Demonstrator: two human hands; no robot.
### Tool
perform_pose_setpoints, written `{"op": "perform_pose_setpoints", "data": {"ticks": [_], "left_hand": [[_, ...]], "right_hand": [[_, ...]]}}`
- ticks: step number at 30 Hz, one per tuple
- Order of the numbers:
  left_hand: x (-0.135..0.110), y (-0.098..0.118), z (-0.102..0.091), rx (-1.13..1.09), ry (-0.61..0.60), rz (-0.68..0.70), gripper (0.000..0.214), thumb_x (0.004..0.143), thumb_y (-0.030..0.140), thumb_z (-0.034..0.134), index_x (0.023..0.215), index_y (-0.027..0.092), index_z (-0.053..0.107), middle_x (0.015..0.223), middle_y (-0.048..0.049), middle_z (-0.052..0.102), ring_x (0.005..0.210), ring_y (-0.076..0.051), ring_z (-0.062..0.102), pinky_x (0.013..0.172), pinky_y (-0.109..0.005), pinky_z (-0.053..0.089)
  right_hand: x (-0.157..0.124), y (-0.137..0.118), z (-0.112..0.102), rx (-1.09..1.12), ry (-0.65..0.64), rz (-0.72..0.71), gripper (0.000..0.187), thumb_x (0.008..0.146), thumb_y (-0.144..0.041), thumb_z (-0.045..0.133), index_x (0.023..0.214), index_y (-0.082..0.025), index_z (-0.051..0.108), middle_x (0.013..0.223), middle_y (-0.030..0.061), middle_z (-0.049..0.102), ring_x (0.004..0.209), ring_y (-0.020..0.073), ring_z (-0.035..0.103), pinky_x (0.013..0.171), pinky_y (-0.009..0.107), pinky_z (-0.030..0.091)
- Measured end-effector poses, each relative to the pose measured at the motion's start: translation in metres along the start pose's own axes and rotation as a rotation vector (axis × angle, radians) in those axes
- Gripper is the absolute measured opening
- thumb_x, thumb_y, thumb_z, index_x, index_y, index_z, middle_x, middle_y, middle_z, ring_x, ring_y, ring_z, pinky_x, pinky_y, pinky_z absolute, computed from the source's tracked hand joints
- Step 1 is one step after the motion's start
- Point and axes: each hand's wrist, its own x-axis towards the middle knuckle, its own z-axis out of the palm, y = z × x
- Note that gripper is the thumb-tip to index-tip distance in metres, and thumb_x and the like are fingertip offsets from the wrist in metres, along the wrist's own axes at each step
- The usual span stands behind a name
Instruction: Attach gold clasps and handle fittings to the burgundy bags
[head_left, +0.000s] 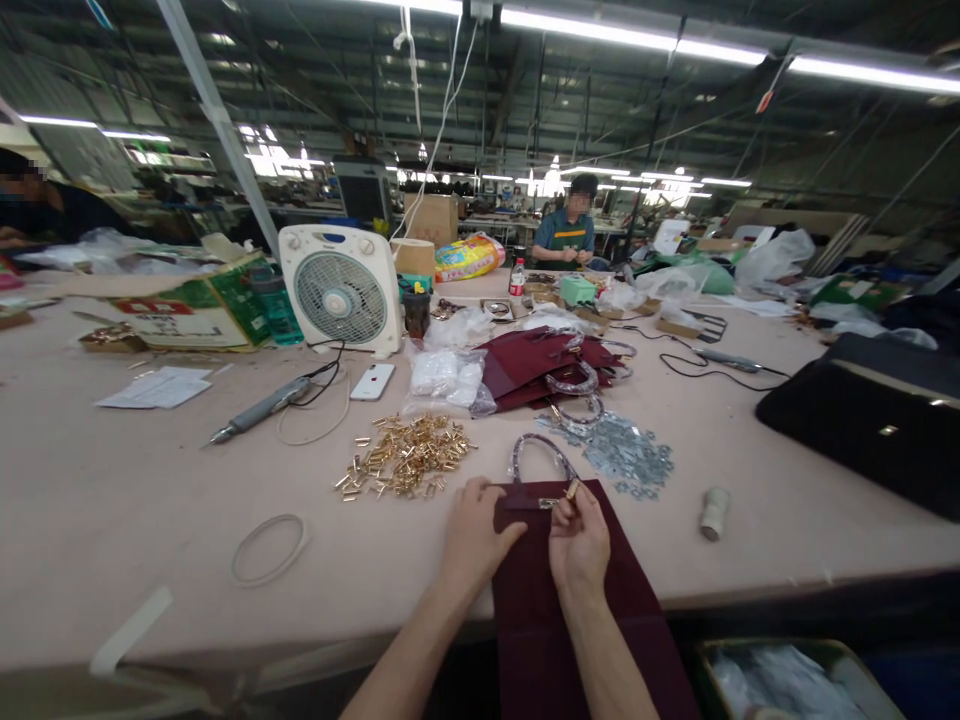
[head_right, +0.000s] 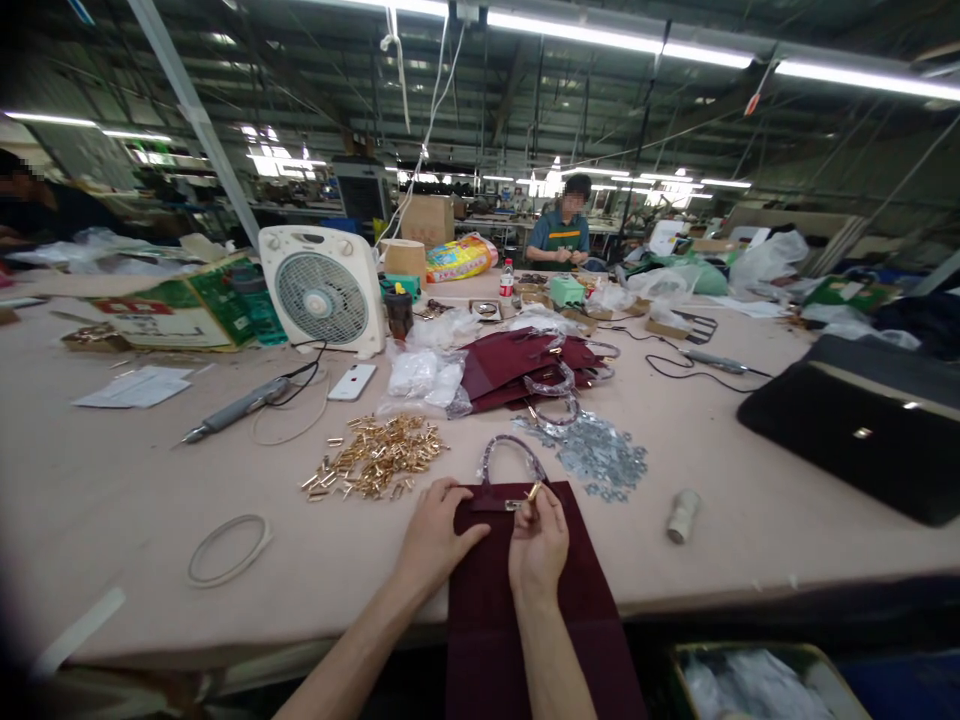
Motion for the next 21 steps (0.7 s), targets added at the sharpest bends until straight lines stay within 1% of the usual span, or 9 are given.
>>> {"op": "perform_pose_setpoints", "data": {"ticks": [3,5,8,10,12,14,16,18,21], "left_hand": [[0.011,0.012,0.003,0.119,-0.035,-0.073,0.031,0.079,0.034,0.086,0.102,0.022,0.069,0.118,-0.0085,0.061,0.106,-0.029,0.058,0.094,-0.042,0.050],[0.017,0.018,0.003,0.168,-0.064,-0.099,0.028,0.081,0.036,0.084,0.096,0.021,0.067,0.112,-0.0080,0.061,0.101,-0.028,0.058,0.090,-0.040,0.049],[0.021,0.020,0.003,0.194,-0.079,-0.072,0.024,0.086,0.035,0.080,0.094,0.019,0.064,0.109,-0.0101,0.063,0.099,-0.028,0.058,0.090,-0.040,0.047],[0.018,0.018,0.003,0.151,-0.041,-0.049,0.016,0.091,0.029,0.073,0.096,0.018,0.063,0.106,-0.0106,0.065,0.099,-0.028,0.059,0.090,-0.040,0.047],[0.015,0.013,0.004,0.018,0.022,-0.093,0.006,0.094,0.023,0.063,0.099,0.019,0.062,0.101,-0.0097,0.068,0.096,-0.026,0.062,0.088,-0.038,0.048],[0.012,0.009,0.005,-0.195,0.093,-0.217,0.011,0.093,0.021,0.060,0.104,0.019,0.063,0.101,-0.0089,0.072,0.092,-0.025,0.066,0.085,-0.036,0.049],[0.011,0.005,0.005,-0.441,0.114,-0.331,0.019,0.090,0.025,0.065,0.108,0.019,0.066,0.102,-0.0086,0.075,0.090,-0.025,0.070,0.084,-0.035,0.051],[0.011,0.004,0.007,-0.675,0.067,-0.381,0.025,0.086,0.035,0.071,0.105,0.019,0.071,0.098,-0.0091,0.078,0.091,-0.027,0.072,0.082,-0.035,0.053],[0.010,0.004,0.010,-0.986,-0.038,-0.430,0.038,0.083,0.051,0.075,0.096,0.015,0.076,0.085,-0.0092,0.080,0.089,-0.030,0.074,0.077,-0.035,0.055]], "right_hand": [[0.003,0.000,-0.002,0.056,0.016,0.014,0.026,0.073,-0.029,0.086,0.083,-0.020,0.065,0.076,-0.0055,0.053,0.057,0.0054,0.044,0.047,0.018,0.040],[0.004,0.001,-0.004,0.066,0.008,0.006,0.025,0.075,-0.029,0.085,0.083,-0.019,0.064,0.076,-0.0060,0.051,0.057,0.0046,0.044,0.047,0.016,0.039],[0.004,0.001,-0.005,0.061,0.005,-0.013,0.024,0.077,-0.029,0.083,0.083,-0.019,0.063,0.077,-0.0061,0.052,0.057,0.0043,0.044,0.048,0.016,0.040],[0.004,0.002,-0.006,0.056,0.013,-0.019,0.024,0.076,-0.030,0.083,0.084,-0.019,0.064,0.077,-0.0058,0.053,0.057,0.0044,0.044,0.048,0.016,0.040],[0.002,0.003,-0.005,0.031,0.016,-0.024,0.024,0.075,-0.030,0.085,0.086,-0.018,0.066,0.078,-0.0050,0.055,0.059,0.0047,0.046,0.050,0.016,0.040],[0.000,0.007,-0.003,-0.038,0.012,-0.044,0.027,0.075,-0.032,0.086,0.090,-0.018,0.069,0.079,-0.0035,0.058,0.060,0.0057,0.048,0.051,0.018,0.040],[-0.002,0.011,-0.001,-0.131,-0.005,-0.074,0.030,0.075,-0.036,0.086,0.094,-0.017,0.071,0.079,-0.0019,0.062,0.060,0.0069,0.050,0.051,0.019,0.039],[-0.004,0.016,0.001,-0.212,-0.047,-0.105,0.032,0.078,-0.038,0.085,0.097,-0.017,0.071,0.077,-0.0011,0.063,0.059,0.0080,0.050,0.050,0.021,0.039],[-0.006,0.019,0.001,-0.322,-0.120,-0.140,0.031,0.083,-0.040,0.082,0.100,-0.017,0.070,0.075,-0.0007,0.064,0.058,0.0094,0.052,0.051,0.022,0.041]]}}
